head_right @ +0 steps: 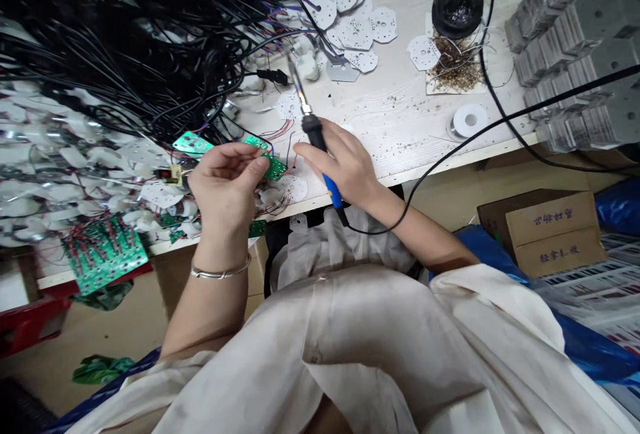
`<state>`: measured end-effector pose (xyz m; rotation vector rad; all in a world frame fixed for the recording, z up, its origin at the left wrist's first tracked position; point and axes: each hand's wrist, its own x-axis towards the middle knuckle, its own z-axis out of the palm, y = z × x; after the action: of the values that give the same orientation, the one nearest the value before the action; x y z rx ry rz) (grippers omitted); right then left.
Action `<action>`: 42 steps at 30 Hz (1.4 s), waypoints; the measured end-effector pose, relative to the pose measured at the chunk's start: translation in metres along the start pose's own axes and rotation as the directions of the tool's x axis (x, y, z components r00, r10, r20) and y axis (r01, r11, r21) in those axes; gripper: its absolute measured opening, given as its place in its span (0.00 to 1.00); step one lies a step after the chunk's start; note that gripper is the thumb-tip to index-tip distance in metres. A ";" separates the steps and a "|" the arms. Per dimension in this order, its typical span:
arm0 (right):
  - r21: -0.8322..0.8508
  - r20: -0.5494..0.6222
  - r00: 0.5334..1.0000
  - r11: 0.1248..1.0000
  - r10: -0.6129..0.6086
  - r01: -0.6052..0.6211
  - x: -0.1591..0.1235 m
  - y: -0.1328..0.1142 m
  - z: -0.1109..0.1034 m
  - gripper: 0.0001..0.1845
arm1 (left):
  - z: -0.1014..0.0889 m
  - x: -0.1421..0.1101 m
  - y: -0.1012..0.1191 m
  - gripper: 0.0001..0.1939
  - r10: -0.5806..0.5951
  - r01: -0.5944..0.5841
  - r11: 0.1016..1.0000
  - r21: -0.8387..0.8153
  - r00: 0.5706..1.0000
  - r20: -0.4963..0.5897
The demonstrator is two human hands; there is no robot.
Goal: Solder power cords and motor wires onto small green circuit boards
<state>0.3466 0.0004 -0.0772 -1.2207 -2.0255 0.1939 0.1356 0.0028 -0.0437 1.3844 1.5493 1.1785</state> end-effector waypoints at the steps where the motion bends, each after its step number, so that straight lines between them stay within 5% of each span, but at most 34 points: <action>1: 0.016 0.010 0.999 0.999 -0.030 0.030 0.004 -0.004 0.005 0.17 | 0.000 0.001 -0.001 0.16 -0.046 0.046 0.997 -0.070 0.999 -0.007; 5: 0.043 0.001 0.995 0.994 -0.098 0.098 0.010 -0.019 0.024 0.16 | 0.001 0.003 -0.002 0.21 -0.105 0.105 0.983 -0.149 0.994 0.010; 14: 0.025 0.006 1.000 0.999 0.027 -0.027 0.007 -0.016 0.040 0.19 | 0.006 0.002 -0.003 0.22 -0.144 0.140 0.940 -0.311 0.990 0.011; 17: 0.043 0.009 0.998 0.997 0.062 -0.062 0.001 -0.013 0.033 0.18 | 0.005 0.001 -0.002 0.17 -0.063 0.052 0.974 -0.219 0.997 -0.044; 20: 0.082 -0.005 0.996 0.992 0.094 -0.093 -0.008 -0.012 0.021 0.14 | 0.007 -0.001 -0.001 0.08 0.093 -0.091 0.993 0.078 0.995 -0.026; 23: 0.116 -0.051 0.992 0.988 0.112 -0.106 -0.016 -0.010 0.013 0.12 | 0.013 -0.004 0.000 0.06 0.218 -0.239 0.890 0.389 0.971 0.098; 27: 0.094 -0.090 0.989 0.990 0.118 -0.109 -0.020 -0.007 0.013 0.12 | 0.028 -0.011 0.001 0.08 0.305 -0.392 0.717 0.577 0.920 0.246; 31: 0.168 -0.206 0.976 0.985 0.076 -0.041 -0.017 -0.006 0.014 0.07 | 0.039 -0.016 -0.001 0.11 0.372 -0.518 0.595 0.614 0.855 0.361; 36: 0.241 -0.203 0.967 0.965 0.156 -0.105 -0.017 -0.009 0.010 0.06 | 0.038 -0.012 -0.001 0.13 0.408 -0.622 0.617 0.483 0.777 0.479; 42: 0.309 -0.173 0.956 0.935 0.237 -0.176 -0.023 -0.008 0.003 0.08 | 0.038 -0.013 -0.001 0.12 0.339 -0.564 0.722 0.401 0.793 0.507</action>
<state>0.3453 -0.0219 -0.0871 -1.2103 -1.6206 0.4328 0.1727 -0.0044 -0.0566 2.3410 1.3037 0.6460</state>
